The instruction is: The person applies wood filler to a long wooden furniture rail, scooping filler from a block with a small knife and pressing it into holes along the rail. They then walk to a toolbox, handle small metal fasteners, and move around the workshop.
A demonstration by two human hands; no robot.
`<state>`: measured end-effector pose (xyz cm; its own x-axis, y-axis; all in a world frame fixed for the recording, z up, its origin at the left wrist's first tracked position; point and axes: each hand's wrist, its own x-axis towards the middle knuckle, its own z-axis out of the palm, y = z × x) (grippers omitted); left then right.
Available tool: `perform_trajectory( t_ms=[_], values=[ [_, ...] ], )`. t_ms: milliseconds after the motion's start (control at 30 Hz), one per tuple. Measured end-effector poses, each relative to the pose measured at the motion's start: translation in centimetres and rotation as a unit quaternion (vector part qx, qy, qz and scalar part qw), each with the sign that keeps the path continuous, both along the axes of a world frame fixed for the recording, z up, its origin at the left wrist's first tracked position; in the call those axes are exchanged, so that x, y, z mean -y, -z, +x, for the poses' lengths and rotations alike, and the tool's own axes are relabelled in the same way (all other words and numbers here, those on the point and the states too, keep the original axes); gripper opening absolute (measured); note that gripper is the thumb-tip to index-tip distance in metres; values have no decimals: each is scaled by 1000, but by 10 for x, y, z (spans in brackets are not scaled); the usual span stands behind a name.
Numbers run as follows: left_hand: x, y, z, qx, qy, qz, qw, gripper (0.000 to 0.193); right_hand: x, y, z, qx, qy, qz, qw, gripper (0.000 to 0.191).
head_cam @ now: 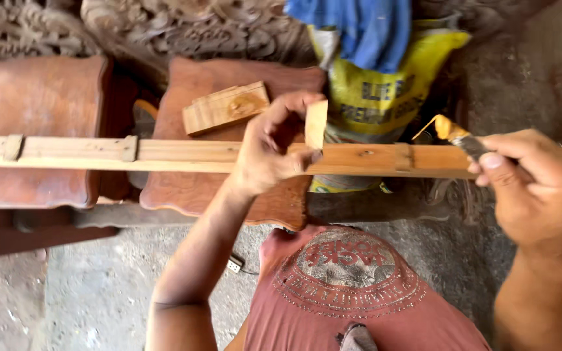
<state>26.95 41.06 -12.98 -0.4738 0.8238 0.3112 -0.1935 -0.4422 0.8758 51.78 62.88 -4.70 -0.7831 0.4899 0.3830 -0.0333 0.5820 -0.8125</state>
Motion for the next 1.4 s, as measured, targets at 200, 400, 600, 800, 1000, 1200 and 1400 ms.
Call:
perform_trajectory(
  t_ms=[200, 400, 600, 800, 1000, 1200, 1400],
  values=[
    [-76, 16, 112, 146, 103, 8, 984, 70, -16, 29, 95, -38, 46, 17, 998, 9],
    [-133, 37, 200, 207, 167, -31, 964, 75, -34, 36, 158, -54, 76, -5, 996, 14],
    [-167, 39, 260, 264, 189, -22, 945, 76, -51, 50, 193, -40, 108, 91, 989, 23],
    [-174, 34, 270, 198, 199, -26, 959, 73, -61, 63, 210, -50, 120, 99, 987, 29],
    [-173, 22, 253, 32, 180, -12, 983, 74, -53, 62, 210, -60, 135, 125, 981, 31],
    [-167, 23, 251, 76, 141, -15, 987, 84, -43, 60, 204, -39, 146, 143, 978, 32],
    [-157, 30, 234, -1, 128, 9, 992, 73, -30, 59, 192, -32, 151, 128, 980, 32]
  ],
)
